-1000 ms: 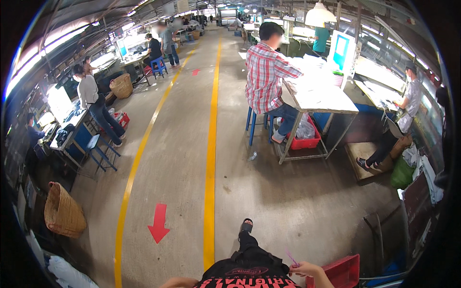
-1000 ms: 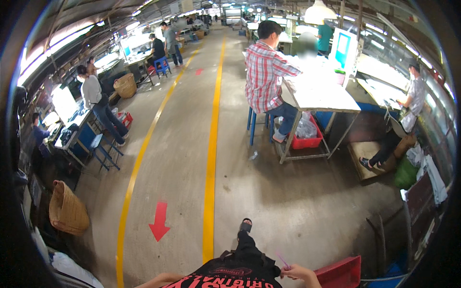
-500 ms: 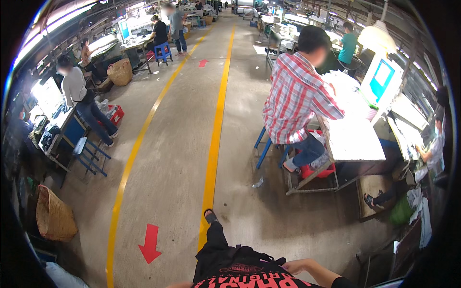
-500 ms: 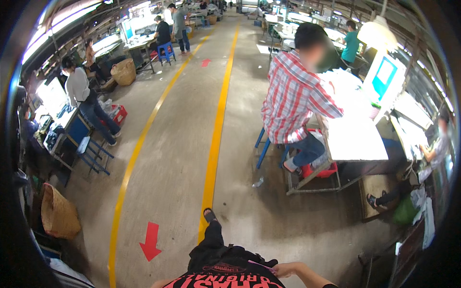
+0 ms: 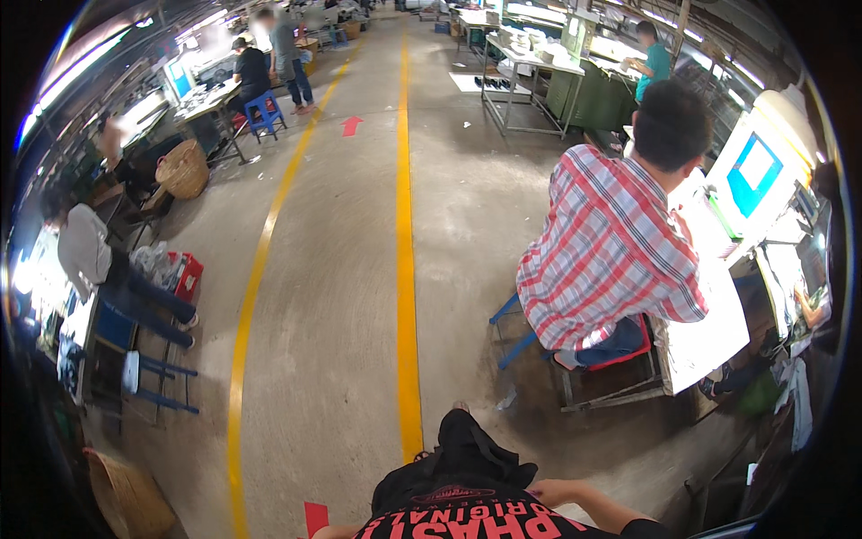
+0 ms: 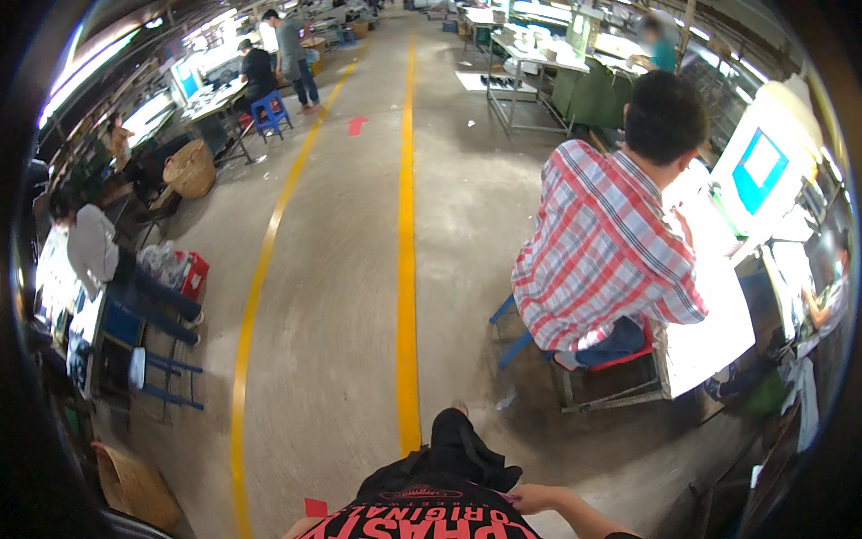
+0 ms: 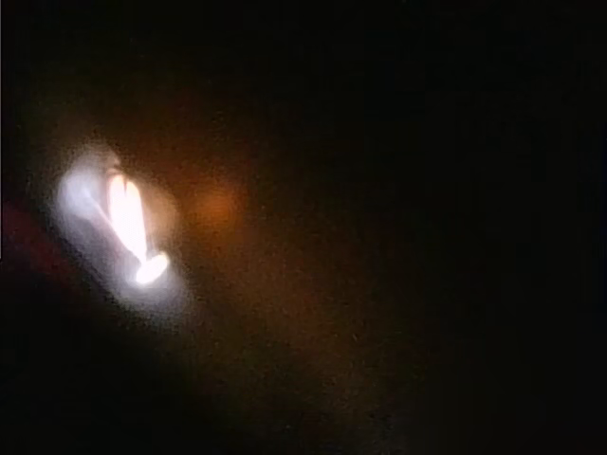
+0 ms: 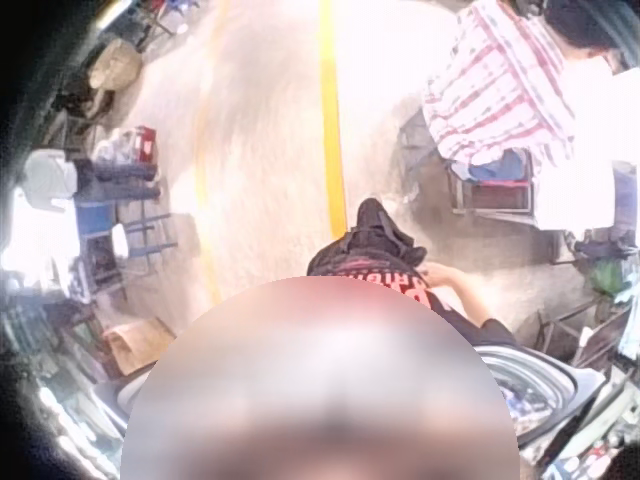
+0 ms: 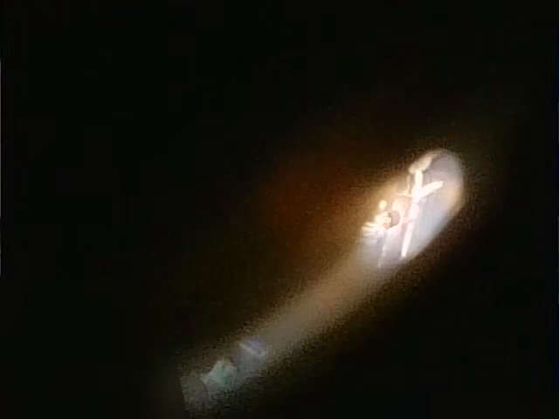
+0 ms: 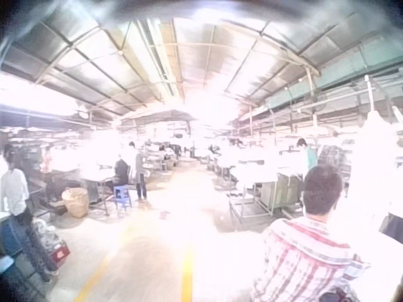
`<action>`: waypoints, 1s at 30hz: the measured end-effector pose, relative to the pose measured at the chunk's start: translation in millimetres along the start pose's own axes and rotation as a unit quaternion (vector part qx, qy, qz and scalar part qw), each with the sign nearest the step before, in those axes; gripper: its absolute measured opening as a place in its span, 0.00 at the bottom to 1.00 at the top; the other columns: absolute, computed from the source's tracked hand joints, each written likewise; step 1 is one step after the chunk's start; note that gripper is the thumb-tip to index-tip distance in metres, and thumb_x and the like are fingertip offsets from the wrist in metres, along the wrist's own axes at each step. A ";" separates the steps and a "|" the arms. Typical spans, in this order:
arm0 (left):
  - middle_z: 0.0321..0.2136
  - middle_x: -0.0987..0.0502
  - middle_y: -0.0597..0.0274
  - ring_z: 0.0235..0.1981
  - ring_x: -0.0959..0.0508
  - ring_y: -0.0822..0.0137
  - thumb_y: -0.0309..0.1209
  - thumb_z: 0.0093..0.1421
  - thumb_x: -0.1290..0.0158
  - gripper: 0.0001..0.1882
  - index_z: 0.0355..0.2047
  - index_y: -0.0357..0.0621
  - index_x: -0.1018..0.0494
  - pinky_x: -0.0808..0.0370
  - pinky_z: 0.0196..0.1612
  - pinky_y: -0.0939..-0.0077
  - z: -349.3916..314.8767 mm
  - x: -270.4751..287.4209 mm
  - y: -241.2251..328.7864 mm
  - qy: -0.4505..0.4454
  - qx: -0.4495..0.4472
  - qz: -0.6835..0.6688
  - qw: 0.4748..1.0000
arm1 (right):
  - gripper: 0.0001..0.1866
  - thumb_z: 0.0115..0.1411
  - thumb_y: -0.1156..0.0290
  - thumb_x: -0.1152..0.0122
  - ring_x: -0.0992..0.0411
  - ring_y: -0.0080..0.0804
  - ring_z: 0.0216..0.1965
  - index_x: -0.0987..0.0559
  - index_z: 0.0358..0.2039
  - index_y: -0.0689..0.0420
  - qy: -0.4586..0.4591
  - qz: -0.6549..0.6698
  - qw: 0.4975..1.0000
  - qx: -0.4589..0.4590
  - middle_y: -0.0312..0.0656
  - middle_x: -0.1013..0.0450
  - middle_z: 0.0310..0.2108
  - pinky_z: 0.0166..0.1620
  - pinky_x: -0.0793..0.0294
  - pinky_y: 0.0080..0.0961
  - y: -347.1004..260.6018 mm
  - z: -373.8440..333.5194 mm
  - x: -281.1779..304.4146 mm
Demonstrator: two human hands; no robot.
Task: The person walks through a factory floor, picks up a clear plastic bag, and places folded dark garments into it at a workstation. The person then ties the bag closed with a pink tie and walks away with the sealed package.
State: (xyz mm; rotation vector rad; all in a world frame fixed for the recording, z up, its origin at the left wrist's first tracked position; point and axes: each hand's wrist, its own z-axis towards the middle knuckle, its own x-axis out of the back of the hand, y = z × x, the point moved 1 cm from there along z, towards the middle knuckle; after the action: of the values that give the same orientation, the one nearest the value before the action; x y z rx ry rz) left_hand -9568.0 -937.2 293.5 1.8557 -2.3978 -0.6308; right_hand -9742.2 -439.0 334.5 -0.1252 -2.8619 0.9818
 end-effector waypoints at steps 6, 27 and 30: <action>0.45 0.19 0.62 0.46 0.20 0.69 0.33 0.69 0.46 0.17 0.53 0.36 0.24 0.23 0.53 0.70 27.7 136.5 170.9 0.015 0.007 0.005 1.000 | 0.17 0.70 0.64 0.43 0.29 0.24 0.42 0.20 0.52 0.63 -0.050 0.087 0.992 0.072 0.36 0.21 0.38 0.49 0.28 0.28 -85.3 46.1 229.1; 0.43 0.21 0.62 0.43 0.19 0.70 0.34 0.70 0.47 0.16 0.53 0.39 0.25 0.21 0.50 0.72 120.3 580.7 690.3 0.009 -0.001 -0.085 0.996 | 0.08 0.72 0.60 0.43 0.44 0.11 0.17 0.21 0.38 0.47 -0.253 0.197 0.944 -0.073 0.19 0.42 0.17 0.19 0.50 0.17 -357.0 370.0 879.9; 0.42 0.23 0.63 0.38 0.19 0.70 0.38 0.71 0.49 0.17 0.56 0.44 0.28 0.19 0.42 0.70 127.1 649.3 782.5 -0.059 -0.003 -0.165 0.984 | 0.11 0.71 0.58 0.42 0.44 0.12 0.17 0.18 0.45 0.50 -0.215 0.271 0.933 -0.098 0.22 0.41 0.18 0.19 0.49 0.18 -391.4 408.1 957.4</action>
State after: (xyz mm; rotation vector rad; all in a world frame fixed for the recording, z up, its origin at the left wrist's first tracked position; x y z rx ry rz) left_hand -10504.5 -1352.7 308.7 2.2992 -2.1619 -0.7867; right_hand -10760.9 -884.7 332.3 -0.8614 -3.4165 0.8738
